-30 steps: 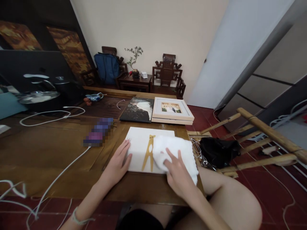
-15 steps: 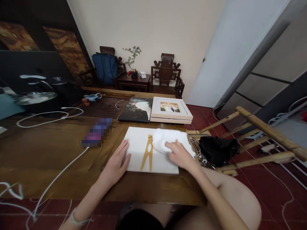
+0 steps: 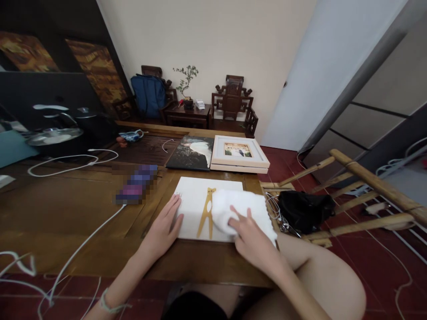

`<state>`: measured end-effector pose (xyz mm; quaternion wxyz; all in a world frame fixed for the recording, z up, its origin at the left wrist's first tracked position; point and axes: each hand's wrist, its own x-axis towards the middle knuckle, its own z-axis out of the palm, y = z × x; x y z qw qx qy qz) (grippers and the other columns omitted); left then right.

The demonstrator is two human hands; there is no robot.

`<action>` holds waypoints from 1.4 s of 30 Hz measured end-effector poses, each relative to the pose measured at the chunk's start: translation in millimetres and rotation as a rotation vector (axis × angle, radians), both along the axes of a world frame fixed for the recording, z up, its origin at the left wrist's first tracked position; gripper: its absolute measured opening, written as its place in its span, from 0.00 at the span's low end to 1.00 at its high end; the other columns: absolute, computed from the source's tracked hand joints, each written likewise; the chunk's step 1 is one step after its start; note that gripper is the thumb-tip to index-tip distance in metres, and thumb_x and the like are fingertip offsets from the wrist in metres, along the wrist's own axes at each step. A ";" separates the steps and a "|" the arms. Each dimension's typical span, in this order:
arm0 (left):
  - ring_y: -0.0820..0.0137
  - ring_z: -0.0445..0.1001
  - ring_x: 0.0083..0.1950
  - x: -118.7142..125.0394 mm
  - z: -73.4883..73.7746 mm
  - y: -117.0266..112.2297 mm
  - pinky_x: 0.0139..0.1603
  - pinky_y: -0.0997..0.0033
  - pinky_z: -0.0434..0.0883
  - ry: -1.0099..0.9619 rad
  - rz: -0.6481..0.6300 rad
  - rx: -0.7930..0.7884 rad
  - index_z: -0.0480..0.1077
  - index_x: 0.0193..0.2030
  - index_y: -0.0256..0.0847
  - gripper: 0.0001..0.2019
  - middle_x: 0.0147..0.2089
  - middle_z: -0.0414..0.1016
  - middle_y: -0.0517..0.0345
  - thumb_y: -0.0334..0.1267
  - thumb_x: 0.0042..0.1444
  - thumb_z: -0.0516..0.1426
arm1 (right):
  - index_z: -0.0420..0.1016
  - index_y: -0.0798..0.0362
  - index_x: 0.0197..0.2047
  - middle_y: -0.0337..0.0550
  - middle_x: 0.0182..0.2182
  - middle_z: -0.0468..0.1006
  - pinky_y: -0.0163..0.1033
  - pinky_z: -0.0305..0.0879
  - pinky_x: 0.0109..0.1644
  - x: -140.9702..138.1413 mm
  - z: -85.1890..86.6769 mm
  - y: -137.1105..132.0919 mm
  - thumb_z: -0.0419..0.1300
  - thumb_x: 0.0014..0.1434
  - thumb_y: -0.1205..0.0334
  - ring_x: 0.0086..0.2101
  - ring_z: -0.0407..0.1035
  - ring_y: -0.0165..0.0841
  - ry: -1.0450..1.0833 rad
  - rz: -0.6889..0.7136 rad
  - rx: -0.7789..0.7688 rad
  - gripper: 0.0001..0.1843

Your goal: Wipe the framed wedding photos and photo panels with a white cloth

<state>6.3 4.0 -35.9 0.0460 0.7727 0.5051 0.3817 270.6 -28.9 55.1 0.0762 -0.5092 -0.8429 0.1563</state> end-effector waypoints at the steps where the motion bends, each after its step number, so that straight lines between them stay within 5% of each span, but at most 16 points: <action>1: 0.56 0.55 0.68 0.3 0.3 -0.2 0.64 0.47 0.60 -0.002 0.003 0.000 0.51 0.66 0.37 0.24 0.66 0.57 0.38 0.34 0.63 0.48 | 0.68 0.52 0.40 0.49 0.58 0.67 0.56 0.41 0.66 0.8 1.5 -14.8 0.44 0.43 0.80 0.62 0.53 0.41 -0.016 0.015 -0.042 0.24; 4: 0.56 0.52 0.69 0.8 2.6 -0.9 0.65 0.47 0.59 0.008 0.004 -0.024 0.51 0.66 0.36 0.24 0.67 0.56 0.38 0.34 0.63 0.47 | 0.70 0.50 0.44 0.44 0.63 0.60 0.57 0.38 0.67 4.8 9.9 -46.8 0.44 0.42 0.81 0.64 0.47 0.39 -0.045 0.096 -0.146 0.29; 7: 0.56 0.50 0.70 0.7 5.2 -1.1 0.65 0.47 0.58 0.044 -0.019 -0.059 0.52 0.66 0.37 0.24 0.68 0.55 0.41 0.33 0.64 0.46 | 0.71 0.49 0.43 0.42 0.59 0.66 0.54 0.43 0.67 9.5 19.0 -49.5 0.45 0.40 0.80 0.61 0.56 0.39 -0.050 0.135 -0.187 0.29; 10: 0.57 0.51 0.70 0.6 5.4 -0.9 0.66 0.47 0.58 0.075 -0.032 -0.065 0.54 0.65 0.36 0.23 0.68 0.56 0.41 0.33 0.64 0.45 | 0.71 0.50 0.40 0.43 0.45 0.77 0.53 0.50 0.64 11.8 20.0 -20.0 0.45 0.42 0.79 0.49 0.69 0.38 -0.041 0.096 -0.160 0.25; 13: 0.57 0.51 0.70 -0.8 4.5 0.0 0.65 0.48 0.58 0.076 -0.039 -0.067 0.56 0.64 0.35 0.22 0.68 0.56 0.40 0.33 0.64 0.45 | 0.70 0.51 0.39 0.42 0.34 0.77 0.55 0.52 0.62 5.2 11.5 27.1 0.46 0.46 0.77 0.43 0.71 0.38 -0.001 0.038 -0.071 0.20; 16: 0.57 0.54 0.69 -5.0 6.0 2.8 0.65 0.49 0.60 0.068 -0.054 -0.072 0.58 0.63 0.34 0.21 0.67 0.58 0.39 0.34 0.64 0.46 | 0.68 0.53 0.44 0.47 0.41 0.77 0.62 0.47 0.62 -12.7 -1.3 65.8 0.45 0.50 0.77 0.48 0.69 0.42 0.034 -0.026 0.013 0.21; 19: 0.56 0.59 0.66 -10.6 9.7 6.8 0.63 0.48 0.61 0.088 -0.074 -0.102 0.62 0.60 0.36 0.20 0.64 0.62 0.39 0.36 0.63 0.48 | 0.66 0.57 0.51 0.55 0.58 0.66 0.68 0.39 0.62 -34.1 -13.1 75.3 0.45 0.49 0.79 0.61 0.53 0.48 0.020 -0.010 0.056 0.26; 23: 0.56 0.57 0.67 -13.1 11.3 8.4 0.64 0.48 0.59 0.086 -0.100 -0.111 0.60 0.62 0.39 0.20 0.65 0.60 0.41 0.37 0.63 0.48 | 0.70 0.55 0.49 0.50 0.67 0.51 0.68 0.32 0.64 -52.9 -21.3 38.8 0.47 0.46 0.81 0.66 0.32 0.48 -0.075 0.125 0.127 0.28; 28: 0.58 0.43 0.72 -10.2 7.9 6.0 0.66 0.45 0.52 0.106 -0.168 -0.144 0.49 0.68 0.41 0.24 0.70 0.50 0.43 0.34 0.65 0.43 | 0.74 0.53 0.42 0.44 0.68 0.47 0.66 0.29 0.65 -58.2 -18.1 -30.7 0.49 0.46 0.79 0.66 0.29 0.48 -0.107 0.248 0.081 0.24; 32: 0.59 0.43 0.72 -9.9 6.2 7.0 0.67 0.46 0.51 0.130 -0.169 -0.149 0.47 0.68 0.39 0.24 0.70 0.49 0.42 0.34 0.66 0.41 | 0.74 0.52 0.40 0.41 0.68 0.48 0.66 0.31 0.65 -55.8 -10.0 -46.5 0.50 0.44 0.77 0.66 0.31 0.46 -0.080 0.338 0.022 0.22; 42: 0.62 0.49 0.71 -11.0 6.6 8.4 0.68 0.48 0.51 0.112 -0.163 -0.154 0.47 0.69 0.41 0.24 0.69 0.53 0.45 0.35 0.67 0.41 | 0.70 0.60 0.49 0.58 0.62 0.61 0.64 0.39 0.64 -59.7 -7.9 74.9 0.47 0.46 0.81 0.65 0.41 0.45 -0.017 0.220 0.078 0.27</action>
